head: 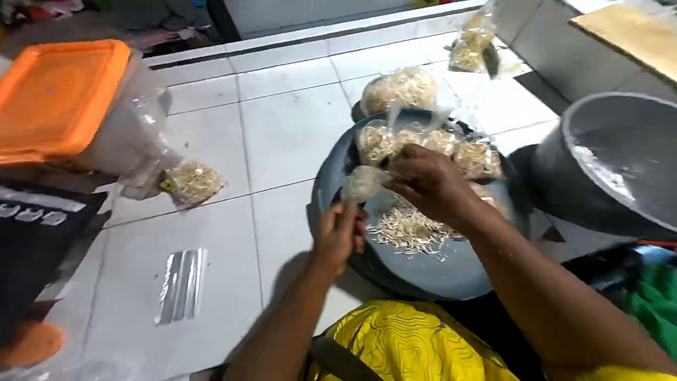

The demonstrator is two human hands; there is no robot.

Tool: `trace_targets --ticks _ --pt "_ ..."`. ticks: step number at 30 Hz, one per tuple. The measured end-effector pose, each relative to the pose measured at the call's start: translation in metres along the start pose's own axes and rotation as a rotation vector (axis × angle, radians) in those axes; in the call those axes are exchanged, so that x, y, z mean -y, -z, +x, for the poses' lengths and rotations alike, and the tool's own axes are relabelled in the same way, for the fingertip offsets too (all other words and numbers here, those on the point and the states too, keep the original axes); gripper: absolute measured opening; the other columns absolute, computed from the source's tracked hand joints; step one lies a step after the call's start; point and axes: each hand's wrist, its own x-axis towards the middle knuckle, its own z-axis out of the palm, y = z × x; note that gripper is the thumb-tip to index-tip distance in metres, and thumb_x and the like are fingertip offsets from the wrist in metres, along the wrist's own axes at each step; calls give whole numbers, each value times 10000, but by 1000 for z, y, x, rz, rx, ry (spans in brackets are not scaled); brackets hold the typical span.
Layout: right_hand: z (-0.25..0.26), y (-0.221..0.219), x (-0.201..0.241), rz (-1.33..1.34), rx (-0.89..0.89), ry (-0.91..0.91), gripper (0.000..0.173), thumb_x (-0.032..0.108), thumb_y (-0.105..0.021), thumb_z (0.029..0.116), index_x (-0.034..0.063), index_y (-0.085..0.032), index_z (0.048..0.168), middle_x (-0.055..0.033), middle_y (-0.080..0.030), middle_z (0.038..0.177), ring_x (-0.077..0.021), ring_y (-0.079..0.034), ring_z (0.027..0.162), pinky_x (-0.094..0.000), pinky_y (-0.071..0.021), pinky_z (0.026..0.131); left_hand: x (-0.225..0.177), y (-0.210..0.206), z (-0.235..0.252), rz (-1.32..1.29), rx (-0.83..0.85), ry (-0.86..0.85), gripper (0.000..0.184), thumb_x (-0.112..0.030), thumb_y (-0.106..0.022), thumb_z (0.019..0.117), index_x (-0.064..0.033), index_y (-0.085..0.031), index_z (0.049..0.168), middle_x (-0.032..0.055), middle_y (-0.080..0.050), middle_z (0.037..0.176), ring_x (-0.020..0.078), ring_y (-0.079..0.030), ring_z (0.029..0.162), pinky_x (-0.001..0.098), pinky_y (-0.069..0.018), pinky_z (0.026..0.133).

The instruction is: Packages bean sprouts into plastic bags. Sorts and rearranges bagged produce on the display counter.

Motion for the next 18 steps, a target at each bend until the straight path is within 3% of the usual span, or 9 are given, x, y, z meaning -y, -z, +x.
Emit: trace_targets --ticks 2,3,5,8,10,11,14,16,18 --pt "-26 -15 2 39 -47 6 162 215 -678 964 95 -763 1030 -64 -643 963 -154 -615 811 -357 -562 705 28 -16 3 -272 186 262 948 -705 -21 1008 -36 -665 1202 110 -734 920 216 -713 777 378 -608 663" --pt "-42 -23 2 58 -66 6 166 209 -666 965 109 -768 1048 -63 -648 966 -156 -622 825 -361 -566 711 39 -22 7 -398 270 322 1093 -811 36 921 -25 -642 1263 150 -745 1034 254 -731 902 418 -616 758" --pt "-75 -39 3 78 -93 -23 185 223 -641 982 145 -775 1082 -82 -679 985 -174 -654 871 -387 -583 755 52 -35 15 -588 312 342 1150 -881 18 861 -15 -605 1291 180 -726 1141 283 -718 1027 455 -600 865" --pt "-122 -58 9 70 -156 -78 167 205 -657 985 166 -775 1097 -97 -698 997 -167 -671 918 -353 -590 818 54 -54 25 -681 262 325 1059 -840 -54 919 -39 -595 1351 152 -710 1161 235 -700 1031 404 -590 885" --pt "-145 -68 8 65 -215 -121 169 138 -671 970 179 -780 1092 -75 -703 1007 -149 -677 953 -332 -599 859 55 -64 33 -758 281 305 865 -689 -139 1033 -3 -530 1388 210 -699 1158 293 -699 1060 443 -575 951" --pt "-154 -73 6 48 -263 -150 169 122 -675 967 174 -784 1086 -69 -705 998 -137 -678 943 -311 -600 854 57 -68 37 -750 261 313 735 -586 -193 1082 -10 -532 1388 202 -709 1089 294 -708 1008 448 -580 935" --pt "-166 -77 -3 -64 -369 -283 219 109 -638 963 148 -788 1118 -68 -705 944 -118 -668 846 -274 -585 767 61 -78 43 -629 121 343 478 -398 -368 1114 -37 -637 1274 83 -662 826 196 -674 752 379 -601 787" --pt "-166 -74 -11 -159 -328 -408 195 154 -621 978 120 -786 1076 -60 -719 936 -136 -680 811 -311 -600 742 62 -81 44 -576 67 315 398 -342 -419 1109 -37 -664 1180 69 -652 857 173 -641 752 376 -585 799" --pt "-164 -74 -19 -159 -197 -526 238 255 -596 1016 85 -761 992 -75 -709 925 -187 -686 821 -389 -604 765 57 -79 41 -546 47 261 371 -320 -436 1105 -32 -667 1071 100 -677 933 212 -652 850 427 -566 864"
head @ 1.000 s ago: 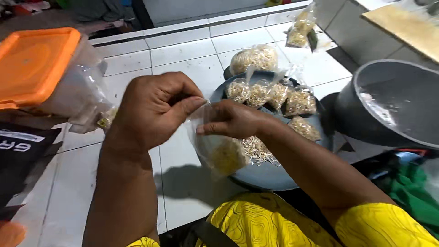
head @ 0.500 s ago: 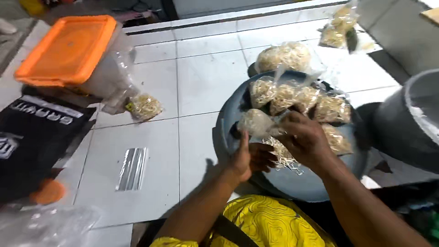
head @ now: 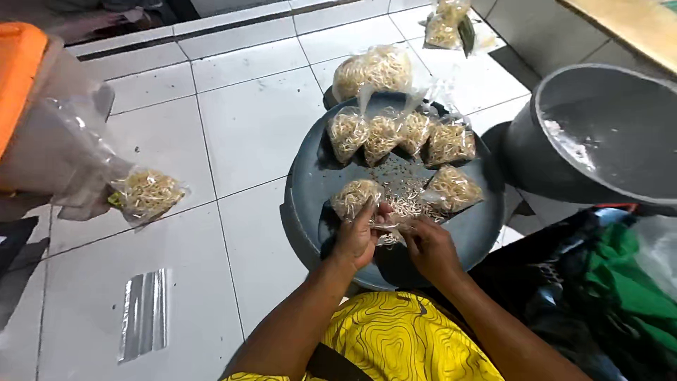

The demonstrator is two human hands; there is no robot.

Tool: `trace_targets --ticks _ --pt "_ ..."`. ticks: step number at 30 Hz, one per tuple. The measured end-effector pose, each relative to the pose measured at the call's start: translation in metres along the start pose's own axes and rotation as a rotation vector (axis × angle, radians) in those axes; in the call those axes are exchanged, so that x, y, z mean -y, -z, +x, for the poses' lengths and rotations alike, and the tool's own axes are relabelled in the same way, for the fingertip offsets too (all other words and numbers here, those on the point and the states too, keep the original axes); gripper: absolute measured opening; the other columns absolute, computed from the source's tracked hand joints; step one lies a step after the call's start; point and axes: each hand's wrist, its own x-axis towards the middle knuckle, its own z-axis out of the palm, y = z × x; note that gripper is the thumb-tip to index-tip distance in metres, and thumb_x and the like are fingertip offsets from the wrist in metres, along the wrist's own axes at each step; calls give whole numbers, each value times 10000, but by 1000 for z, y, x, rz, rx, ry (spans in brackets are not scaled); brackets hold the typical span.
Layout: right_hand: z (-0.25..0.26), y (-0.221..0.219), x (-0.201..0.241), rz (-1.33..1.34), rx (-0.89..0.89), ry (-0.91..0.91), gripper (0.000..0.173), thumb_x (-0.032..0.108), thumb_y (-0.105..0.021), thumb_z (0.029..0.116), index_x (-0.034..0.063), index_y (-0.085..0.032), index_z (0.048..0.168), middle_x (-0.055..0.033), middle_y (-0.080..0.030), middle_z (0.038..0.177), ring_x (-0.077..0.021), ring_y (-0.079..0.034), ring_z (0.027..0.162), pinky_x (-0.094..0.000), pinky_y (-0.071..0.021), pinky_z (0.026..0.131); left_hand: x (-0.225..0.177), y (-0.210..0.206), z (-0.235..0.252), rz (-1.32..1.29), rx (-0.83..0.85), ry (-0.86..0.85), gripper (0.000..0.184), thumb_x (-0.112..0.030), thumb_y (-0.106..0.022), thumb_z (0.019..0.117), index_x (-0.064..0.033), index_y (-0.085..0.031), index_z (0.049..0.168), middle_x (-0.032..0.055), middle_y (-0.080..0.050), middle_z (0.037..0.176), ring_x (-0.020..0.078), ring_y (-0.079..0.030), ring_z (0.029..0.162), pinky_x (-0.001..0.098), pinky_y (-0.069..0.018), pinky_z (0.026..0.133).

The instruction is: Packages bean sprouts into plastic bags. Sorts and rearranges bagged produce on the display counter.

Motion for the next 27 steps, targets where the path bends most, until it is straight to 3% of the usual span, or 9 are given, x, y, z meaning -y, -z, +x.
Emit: trace_targets --ticks 3,7,10,13,16,18,21,24,27 --pt "4 -1 -3 227 175 -62 331 314 -533 1050 64 -732 964 -83 -664 972 -182 -653 922 -387 -574 842 -9 4 -3 33 63 -68 435 -384 -391 1108 -75 -641 931 88 -671 908 243 -659 933 455 -552 896" --pt "12 1 9 1123 213 -286 326 348 -538 1054 81 -720 1100 -56 -673 1179 -152 -650 999 -377 -569 882 -4 15 3 265 43 -174 385 -349 -437 1097 -66 -660 960 58 -653 918 181 -637 846 380 -570 799" --pt "26 -9 18 992 172 -152 312 268 -500 1074 82 -713 1206 -83 -592 1382 -202 -635 1129 -401 -580 922 5 12 3 375 -70 -136 380 -354 -462 1099 -36 -669 1088 95 -678 866 177 -653 738 350 -586 690" --pt "42 -12 21 251 100 99 355 190 -660 989 119 -679 1337 -126 -610 1232 -210 -644 1037 -399 -600 865 0 14 -1 338 -41 -187 222 -253 -568 1063 -60 -665 1117 61 -628 821 129 -575 638 283 -540 609" --pt "46 -17 18 81 110 138 229 317 -669 994 96 -724 1017 -91 -618 1091 -193 -642 938 -381 -598 795 -7 26 -1 336 105 -249 135 -153 -604 1035 -65 -646 1129 66 -613 838 112 -535 610 261 -513 581" --pt "42 -17 14 202 203 95 277 306 -546 1055 71 -689 1017 -76 -620 1109 -189 -634 993 -398 -582 850 -10 30 0 386 136 -277 158 -164 -594 1043 -60 -670 1135 73 -629 850 112 -544 619 253 -511 580" --pt "35 -14 10 702 307 -163 322 266 -415 1110 45 -630 1019 -66 -688 869 -158 -679 729 -348 -607 676 -17 33 1 430 200 -279 197 -196 -542 1067 -49 -672 1082 62 -606 797 117 -537 611 272 -515 593" --pt "36 -6 20 1112 265 -403 227 273 -503 1075 87 -629 1039 -40 -593 773 -123 -562 618 -294 -523 591 -41 33 -4 606 302 -270 202 -218 -523 1075 -56 -641 1042 46 -591 770 118 -551 623 276 -522 604" --pt "45 6 35 1081 126 -295 144 152 -618 1019 65 -672 1120 -59 -657 837 -132 -610 654 -308 -565 627 -76 26 -13 1063 329 -342 223 -207 -529 1059 -45 -663 986 54 -646 794 131 -619 677 316 -551 626"
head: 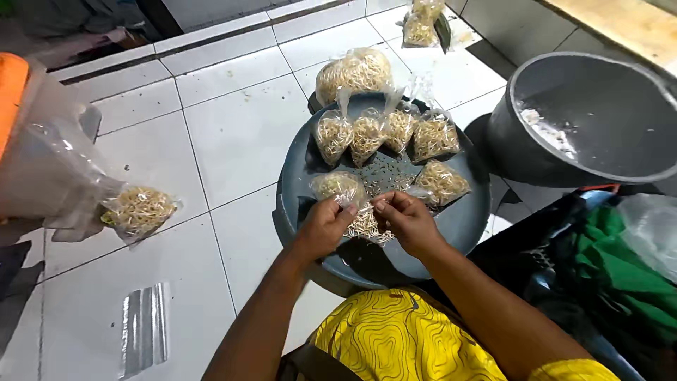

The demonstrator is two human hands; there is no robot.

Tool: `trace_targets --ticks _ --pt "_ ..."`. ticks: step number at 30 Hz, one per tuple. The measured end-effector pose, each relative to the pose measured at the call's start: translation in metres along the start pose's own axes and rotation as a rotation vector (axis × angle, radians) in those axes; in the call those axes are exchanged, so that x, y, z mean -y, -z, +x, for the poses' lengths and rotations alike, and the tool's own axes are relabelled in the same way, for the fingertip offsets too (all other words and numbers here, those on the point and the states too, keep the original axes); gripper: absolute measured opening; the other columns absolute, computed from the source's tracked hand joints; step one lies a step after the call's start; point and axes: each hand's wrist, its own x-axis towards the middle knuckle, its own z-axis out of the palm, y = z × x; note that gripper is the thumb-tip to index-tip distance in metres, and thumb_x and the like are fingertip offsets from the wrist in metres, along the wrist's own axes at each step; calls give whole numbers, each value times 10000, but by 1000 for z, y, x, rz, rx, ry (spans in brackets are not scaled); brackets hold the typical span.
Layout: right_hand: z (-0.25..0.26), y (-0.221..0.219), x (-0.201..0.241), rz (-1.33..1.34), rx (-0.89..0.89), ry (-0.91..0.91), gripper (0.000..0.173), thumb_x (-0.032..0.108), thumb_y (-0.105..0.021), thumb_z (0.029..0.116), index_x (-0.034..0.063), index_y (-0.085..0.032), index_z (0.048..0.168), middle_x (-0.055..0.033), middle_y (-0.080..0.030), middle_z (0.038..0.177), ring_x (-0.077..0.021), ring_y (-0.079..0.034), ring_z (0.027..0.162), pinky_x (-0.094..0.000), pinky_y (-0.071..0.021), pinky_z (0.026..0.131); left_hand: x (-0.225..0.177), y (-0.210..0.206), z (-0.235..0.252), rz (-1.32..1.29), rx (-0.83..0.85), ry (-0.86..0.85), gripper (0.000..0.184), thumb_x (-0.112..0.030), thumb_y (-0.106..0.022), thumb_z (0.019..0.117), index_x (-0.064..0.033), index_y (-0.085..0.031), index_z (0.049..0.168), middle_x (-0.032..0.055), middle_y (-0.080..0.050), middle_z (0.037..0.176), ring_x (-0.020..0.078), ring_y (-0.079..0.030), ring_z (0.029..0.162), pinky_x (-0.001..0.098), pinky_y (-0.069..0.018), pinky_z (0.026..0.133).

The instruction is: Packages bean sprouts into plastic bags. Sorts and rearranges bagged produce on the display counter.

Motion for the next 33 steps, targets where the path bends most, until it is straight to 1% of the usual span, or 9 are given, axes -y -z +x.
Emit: trace_targets --ticks 3,5,8,12,17,21,23,26,33 --pt "8 -15 19 -429 9 341 123 83 -685 965 40 -706 1078 -42 -716 912 -111 -675 699 -291 -617 639 -33 17 -4 633 -3 -24 225 -223 -524 1013 -57 -668 962 83 -645 954 212 -656 840 443 -579 726" --pt "17 -25 27 -643 43 520 121 70 -683 956 47 -725 1067 -36 -690 953 -91 -663 778 -270 -612 705 -49 19 -6 954 -41 -51 194 -244 -549 983 -87 -664 992 98 -621 976 271 -659 832 485 -572 653" --pt "29 -36 36 -678 74 538 149 57 -636 981 49 -714 1108 -52 -678 989 -100 -651 789 -274 -601 710 -57 18 -7 1116 -126 -107 177 -224 -616 961 -85 -688 1043 133 -612 993 334 -644 887 509 -556 690" --pt "43 -38 49 -530 127 464 164 99 -614 1013 33 -703 1134 -47 -700 940 -89 -637 722 -261 -571 660 -46 22 -9 702 -226 -72 170 -160 -530 993 -59 -659 951 80 -627 922 215 -639 831 427 -565 705" --pt "42 -27 78 -630 212 527 170 124 -582 1029 32 -695 1115 -32 -692 932 -76 -631 727 -266 -573 663 -49 10 -12 -527 -325 260 220 -232 -469 1045 -110 -641 982 14 -602 733 101 -547 552 258 -497 485" --pt "39 -25 89 -756 176 591 190 187 -553 1042 54 -658 1128 -27 -651 894 -88 -593 657 -281 -550 582 -30 6 -13 -409 -347 205 268 -295 -484 1079 -75 -637 1062 28 -586 755 94 -524 558 249 -472 506" --pt "45 -21 81 -812 130 586 209 218 -568 1033 57 -660 1130 -38 -647 896 -99 -596 672 -303 -549 598 -1 27 -10 -41 -504 108 258 -262 -572 1046 -19 -660 1057 72 -655 821 130 -610 645 311 -547 602" --pt "52 -9 66 -826 118 553 250 269 -556 1037 66 -661 1140 -39 -648 896 -109 -608 683 -328 -561 609 37 92 -25 289 -880 152 446 -337 -651 993 41 -604 1224 197 -662 1160 248 -689 987 421 -597 864" --pt "54 5 48 -650 88 432 245 253 -568 1034 36 -641 1123 1 -665 885 -43 -622 705 -231 -561 655 71 283 -72 506 -1486 425 923 -380 -768 874 96 -309 1518 341 -389 1513 416 -422 1413 483 -391 1166"
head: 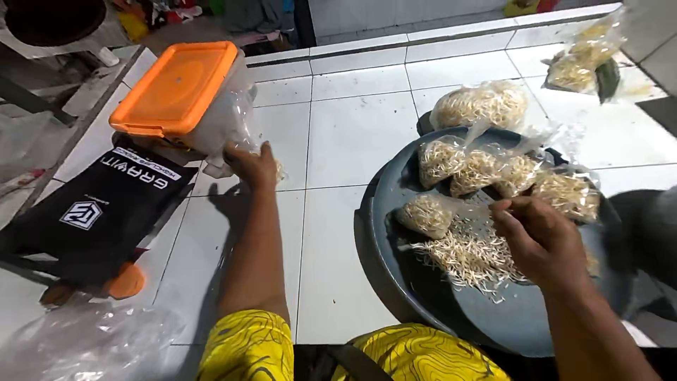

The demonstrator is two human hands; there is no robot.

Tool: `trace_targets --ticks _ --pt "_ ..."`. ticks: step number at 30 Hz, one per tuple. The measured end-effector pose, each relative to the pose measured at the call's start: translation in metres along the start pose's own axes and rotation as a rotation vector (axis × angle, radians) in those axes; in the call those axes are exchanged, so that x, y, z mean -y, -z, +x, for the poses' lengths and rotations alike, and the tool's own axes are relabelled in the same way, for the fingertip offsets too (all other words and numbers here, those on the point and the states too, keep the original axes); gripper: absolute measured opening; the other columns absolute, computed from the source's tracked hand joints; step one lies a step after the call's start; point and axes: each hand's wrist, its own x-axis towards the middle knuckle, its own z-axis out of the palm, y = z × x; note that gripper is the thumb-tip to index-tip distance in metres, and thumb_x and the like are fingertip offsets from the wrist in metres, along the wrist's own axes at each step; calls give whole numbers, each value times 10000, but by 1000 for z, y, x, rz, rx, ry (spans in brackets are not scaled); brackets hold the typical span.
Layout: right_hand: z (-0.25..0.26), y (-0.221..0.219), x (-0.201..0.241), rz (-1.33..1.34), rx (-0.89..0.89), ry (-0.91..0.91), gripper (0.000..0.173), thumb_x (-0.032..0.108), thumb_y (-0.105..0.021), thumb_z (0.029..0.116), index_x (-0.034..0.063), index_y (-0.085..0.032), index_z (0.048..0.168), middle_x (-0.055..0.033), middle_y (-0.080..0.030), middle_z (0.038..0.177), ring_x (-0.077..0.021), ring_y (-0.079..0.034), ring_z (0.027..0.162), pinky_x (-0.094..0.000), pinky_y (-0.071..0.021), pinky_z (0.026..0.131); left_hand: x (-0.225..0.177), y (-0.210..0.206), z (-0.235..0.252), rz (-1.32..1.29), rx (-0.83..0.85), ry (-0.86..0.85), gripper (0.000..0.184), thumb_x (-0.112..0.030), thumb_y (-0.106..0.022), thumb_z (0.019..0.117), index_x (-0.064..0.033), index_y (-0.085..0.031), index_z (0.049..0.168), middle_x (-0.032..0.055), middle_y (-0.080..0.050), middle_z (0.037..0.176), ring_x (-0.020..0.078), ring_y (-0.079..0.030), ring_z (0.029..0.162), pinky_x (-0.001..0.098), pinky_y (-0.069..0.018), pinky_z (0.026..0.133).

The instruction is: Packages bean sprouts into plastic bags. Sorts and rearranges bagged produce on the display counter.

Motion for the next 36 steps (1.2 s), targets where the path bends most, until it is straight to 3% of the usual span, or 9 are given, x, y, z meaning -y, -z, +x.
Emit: trace_targets --ticks 3,6,11,16,20,26,29,33,36 --pt "2 -1 -4 37 1 -18 230 232 -579 1029 27 -646 1108 2 -669 895 -44 -626 710 -226 -564 652 5 -9 53 -35 0 108 1173 -356 -838 824 35 -59 1609 281 -310 1603 325 -467 1408 413 -427 1151" --pt "3 -2 -11 56 4 -34 218 223 -583 1025 35 -648 1114 2 -672 906 -55 -629 708 -233 -568 644 17 -32 85 -89 74 245 1285 -293 -900 768 -100 37 1625 289 -480 1428 304 -713 953 447 -626 761" --pt "1 1 -20 92 -12 -97 202 228 -595 1020 65 -646 1128 29 -680 940 -41 -632 716 -220 -570 655 32 -31 83 192 249 89 350 -293 -600 1000 -46 -704 1226 205 -681 1228 360 -624 1188 585 -461 1032" --pt "1 -1 -14 70 7 -94 192 210 -593 1013 65 -643 1129 40 -668 919 -27 -624 711 -205 -562 658 11 2 52 331 85 -102 514 -375 -645 952 -5 -598 1306 315 -404 1489 465 -459 1345 559 -429 1089" --pt "6 -7 -5 53 43 -54 203 223 -593 1014 56 -654 1113 30 -676 917 -27 -628 711 -209 -566 651 20 -9 69 500 336 -202 508 -579 -641 933 -236 -687 1304 272 -104 1686 596 -71 1504 844 -203 1056" --pt "6 -4 -6 44 59 -48 196 209 -597 1011 60 -654 1125 37 -681 928 -19 -629 723 -195 -564 664 27 -11 76 362 268 -33 463 -267 -684 942 63 -627 1261 312 -635 1241 464 -599 1203 638 -454 1036" --pt "7 -5 -8 39 52 -55 200 208 -595 1014 52 -648 1128 38 -680 916 -15 -631 713 -194 -565 654 28 -4 63 247 194 -182 743 -380 -805 849 35 -514 1391 373 -471 1416 548 -479 1297 690 -416 1038" --pt "12 -16 -8 43 84 -38 214 231 -592 1017 54 -649 1123 29 -682 937 -27 -634 723 -208 -570 662 27 -29 69 516 401 -305 581 -637 -666 897 -231 -672 1314 284 -63 1687 604 -53 1504 831 -199 1079" --pt "11 -19 -8 25 94 -37 211 209 -596 1014 36 -654 1121 14 -685 932 -37 -641 737 -212 -576 674 19 -41 73 537 476 -183 528 -383 -652 980 -34 -617 1375 297 -467 1505 555 -336 1436 779 -300 1084"
